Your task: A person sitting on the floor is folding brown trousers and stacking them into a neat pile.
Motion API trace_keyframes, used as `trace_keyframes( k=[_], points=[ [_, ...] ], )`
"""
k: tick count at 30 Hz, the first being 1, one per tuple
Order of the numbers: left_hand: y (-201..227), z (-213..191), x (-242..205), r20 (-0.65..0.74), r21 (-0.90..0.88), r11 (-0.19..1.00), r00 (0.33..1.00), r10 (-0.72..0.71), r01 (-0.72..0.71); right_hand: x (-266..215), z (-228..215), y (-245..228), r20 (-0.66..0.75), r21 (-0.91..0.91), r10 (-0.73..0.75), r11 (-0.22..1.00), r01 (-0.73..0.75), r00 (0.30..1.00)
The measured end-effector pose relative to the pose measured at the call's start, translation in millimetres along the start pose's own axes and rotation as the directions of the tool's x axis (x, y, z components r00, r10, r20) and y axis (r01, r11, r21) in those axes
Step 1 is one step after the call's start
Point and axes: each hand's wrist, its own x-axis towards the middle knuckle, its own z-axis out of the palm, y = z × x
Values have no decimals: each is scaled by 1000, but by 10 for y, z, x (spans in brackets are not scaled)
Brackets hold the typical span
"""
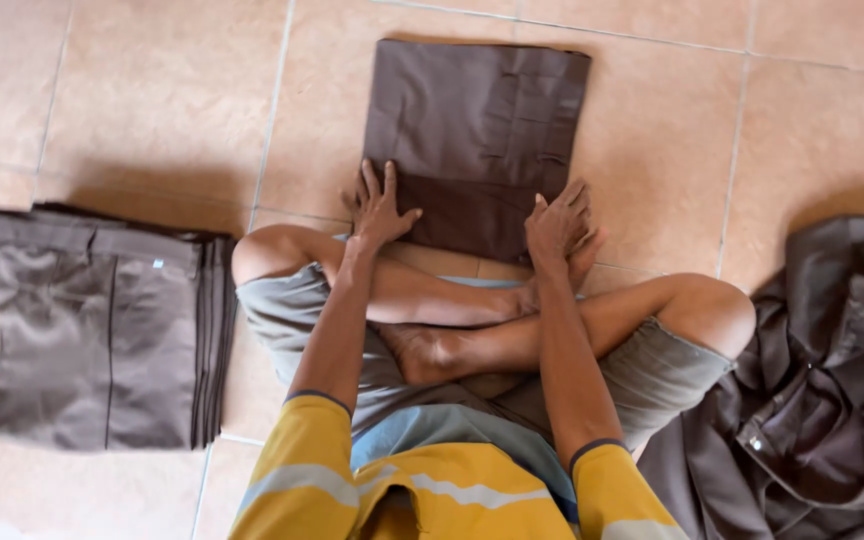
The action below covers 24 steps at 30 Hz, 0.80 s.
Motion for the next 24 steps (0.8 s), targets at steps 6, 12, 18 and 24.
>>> trace_keyframes(
  k=[6, 12, 18, 24],
  points=[
    [-162, 130, 175, -208, 39, 999, 978, 13, -5, 62, 632, 411, -95, -631, -383, 737, 242, 919],
    [-297, 359, 550, -254, -173, 983, 967, 20, -65, 130, 406, 337, -68, -587, -426, 748, 309, 902],
    [-605, 671, 1238, -620, -463, 886, 702, -350, 32, 316, 365, 525, -105, -229, 0, 973, -24, 994],
    [-488, 329, 959, -483, -561, 827, 792, -373, 48, 517, 524, 715, -219, 37, 30, 999, -22, 975]
  ],
)
